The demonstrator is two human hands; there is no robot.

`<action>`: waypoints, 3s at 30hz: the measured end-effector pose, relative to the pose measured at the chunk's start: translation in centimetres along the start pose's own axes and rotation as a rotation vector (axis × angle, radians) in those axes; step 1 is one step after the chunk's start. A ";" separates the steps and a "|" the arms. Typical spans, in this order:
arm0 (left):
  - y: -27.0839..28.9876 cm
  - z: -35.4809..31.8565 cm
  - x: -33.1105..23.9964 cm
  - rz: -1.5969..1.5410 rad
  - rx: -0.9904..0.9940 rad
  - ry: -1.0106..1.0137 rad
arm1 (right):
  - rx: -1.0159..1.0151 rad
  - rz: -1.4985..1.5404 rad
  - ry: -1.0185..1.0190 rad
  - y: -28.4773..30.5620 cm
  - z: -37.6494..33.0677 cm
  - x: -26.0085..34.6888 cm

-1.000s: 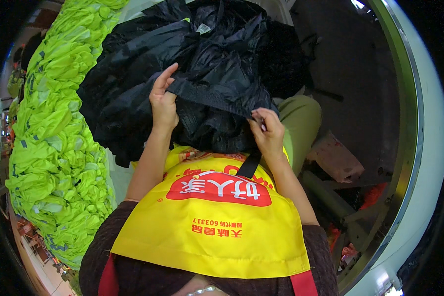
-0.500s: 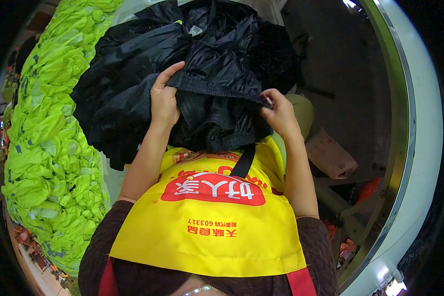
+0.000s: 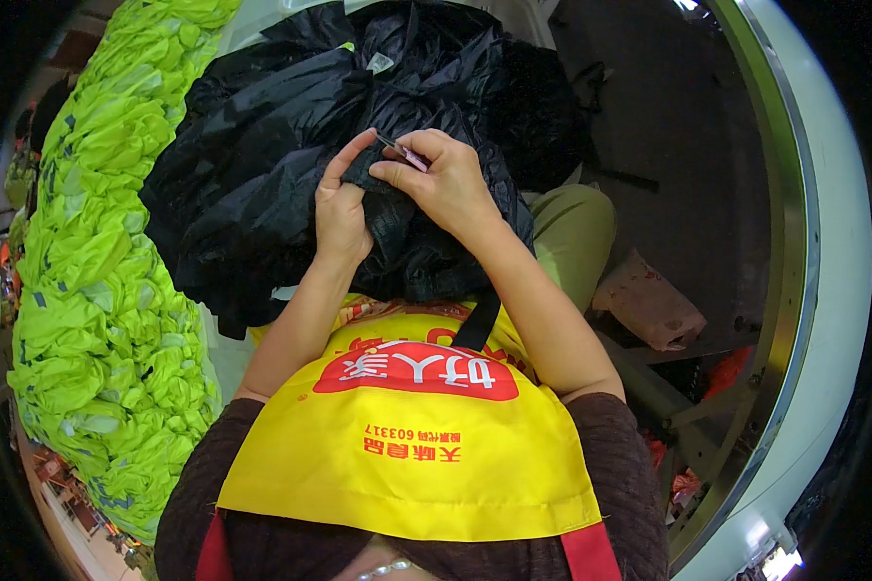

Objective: The person uses scissors to cut open black plastic bags and remove small white labels or tags from them. The person handles the bags one at a time, cutting and peeling off the tags, then placing the opened bags into a white basket.

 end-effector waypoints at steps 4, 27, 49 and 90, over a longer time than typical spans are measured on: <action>0.0 -0.3 0.3 -0.024 -0.007 0.016 | -0.172 -0.088 0.134 0.1 -0.4 1.0; -0.3 -0.7 1.0 -0.114 0.018 0.073 | -0.045 0.089 -0.103 2.2 -0.4 -1.1; 3.1 1.0 -0.4 -0.118 -0.161 0.059 | -0.309 0.175 -0.348 9.9 -6.5 -5.2; 6.4 0.6 -5.7 0.996 -0.061 0.114 | 0.096 -0.110 -0.035 4.0 -6.1 -4.9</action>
Point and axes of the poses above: each hand's wrist, its own z-axis towards the middle knuckle, its own y-axis out of the back of the hand, x = y × z, the point moved 6 cm from there along z, towards the middle knuckle, and after that the axes turned 5 degrees about -z, right-handed, at the moved point
